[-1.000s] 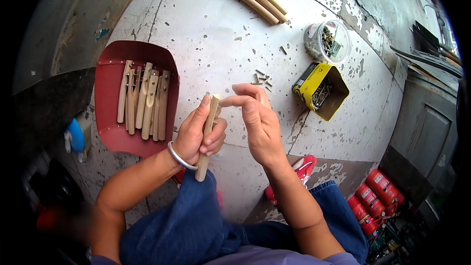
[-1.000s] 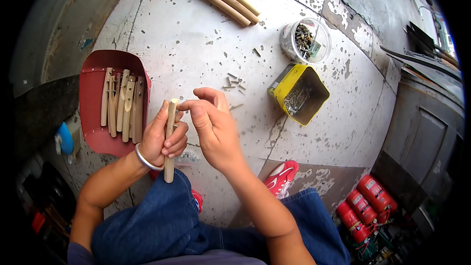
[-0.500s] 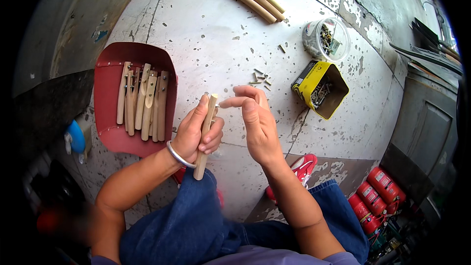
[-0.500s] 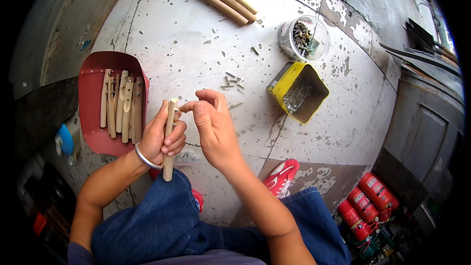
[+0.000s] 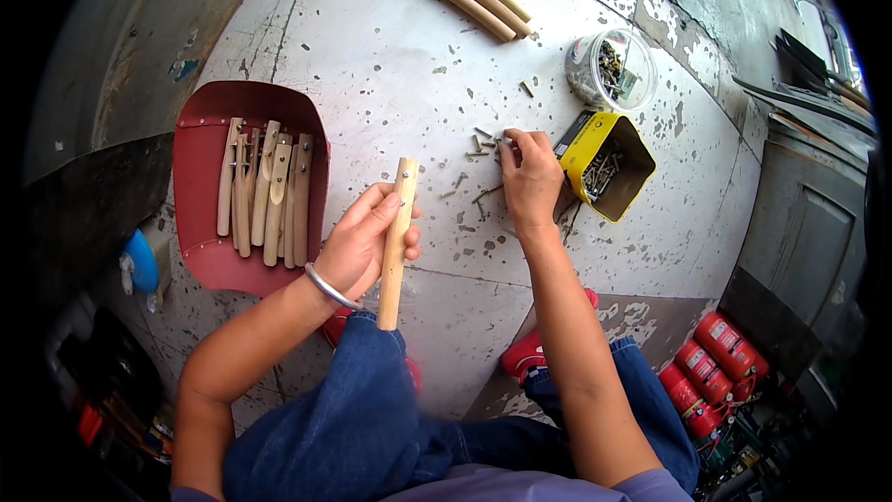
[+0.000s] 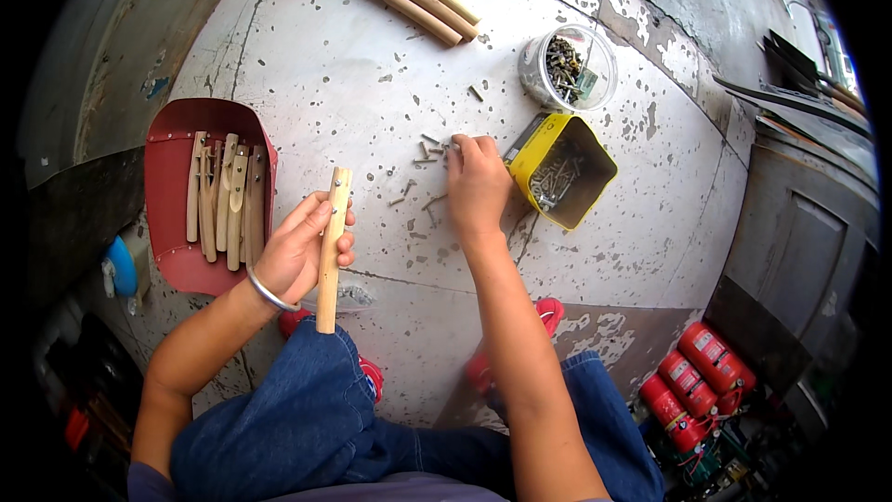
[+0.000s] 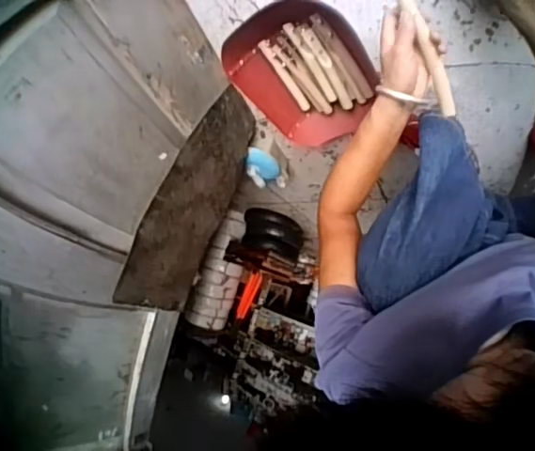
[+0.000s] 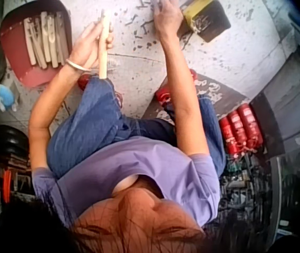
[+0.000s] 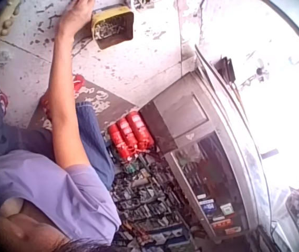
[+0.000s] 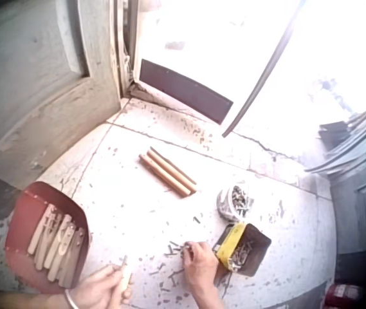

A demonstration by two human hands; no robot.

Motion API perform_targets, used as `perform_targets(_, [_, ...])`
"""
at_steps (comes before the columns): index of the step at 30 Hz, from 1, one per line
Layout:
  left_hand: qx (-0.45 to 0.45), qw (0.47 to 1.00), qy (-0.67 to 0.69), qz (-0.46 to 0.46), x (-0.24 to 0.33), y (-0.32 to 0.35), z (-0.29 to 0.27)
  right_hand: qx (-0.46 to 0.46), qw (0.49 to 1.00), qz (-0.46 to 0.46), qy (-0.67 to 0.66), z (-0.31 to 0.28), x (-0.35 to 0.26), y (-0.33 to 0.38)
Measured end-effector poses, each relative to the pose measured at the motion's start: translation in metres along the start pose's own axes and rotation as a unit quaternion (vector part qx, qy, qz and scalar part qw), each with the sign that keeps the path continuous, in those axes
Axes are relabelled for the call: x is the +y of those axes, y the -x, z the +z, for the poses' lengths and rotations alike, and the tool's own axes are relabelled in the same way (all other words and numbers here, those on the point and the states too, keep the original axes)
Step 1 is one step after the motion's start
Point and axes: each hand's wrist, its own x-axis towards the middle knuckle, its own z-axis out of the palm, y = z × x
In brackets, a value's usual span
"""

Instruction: The person sits on the floor and inserts metal screws into pre-drilled holes in small wooden handles. They pick screws from a yellow container and a clear bowl, then place each screw into a handle one at a time.

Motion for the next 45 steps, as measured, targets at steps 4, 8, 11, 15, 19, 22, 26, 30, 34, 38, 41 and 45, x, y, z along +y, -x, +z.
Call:
perform_targets(4, [0.026,0.998,-0.061,-0.012,0.004,0.003,0.011,0.004,0.999,-0.038,0.013,0.002,0.002,-0.001])
perform_targets(8, [0.001,0.999,-0.026,-0.022,0.005,0.004,0.009,-0.036,0.987,0.084,-0.135,-0.008,-0.008,-0.003])
perform_targets(11, [-0.005,0.999,0.037,-0.011,0.003,0.006,0.002,-0.117,0.815,0.269,-0.499,-0.029,-0.053,0.01])
perform_targets(15, [-0.004,0.999,0.048,0.005,0.001,0.003,0.007,-0.206,0.706,0.305,-0.605,-0.043,-0.107,0.039])
perform_targets(19, [-0.016,0.999,0.04,0.033,0.002,0.001,0.007,-0.209,0.659,0.336,-0.639,-0.037,-0.112,0.044])
perform_targets(22, [-0.002,0.998,0.05,0.034,0.0,0.002,0.007,-0.183,0.68,0.347,-0.619,-0.035,-0.115,0.045])
perform_targets(26, [-0.004,0.997,0.06,0.042,0.003,0.002,0.011,-0.194,0.662,0.349,-0.634,-0.033,-0.115,0.046])
perform_targets(30, [-0.014,0.997,0.053,0.055,0.003,0.001,0.009,-0.204,0.631,0.362,-0.655,-0.032,-0.117,0.046])
perform_targets(34, [-0.034,0.996,0.049,0.059,0.003,0.001,0.005,-0.203,0.649,0.353,-0.642,-0.032,-0.119,0.046])
perform_targets(38, [0.004,0.997,0.05,0.053,0.003,0.002,0.009,-0.221,0.685,0.321,-0.616,-0.037,-0.116,0.042])
perform_targets(41, [0.001,0.998,0.041,0.052,0.004,0.002,0.01,-0.189,0.758,0.28,-0.558,-0.033,-0.113,0.043])
perform_targets(45, [-0.004,0.998,0.03,0.054,0.004,0.001,0.01,-0.198,0.761,0.279,-0.55,-0.031,-0.11,0.044])
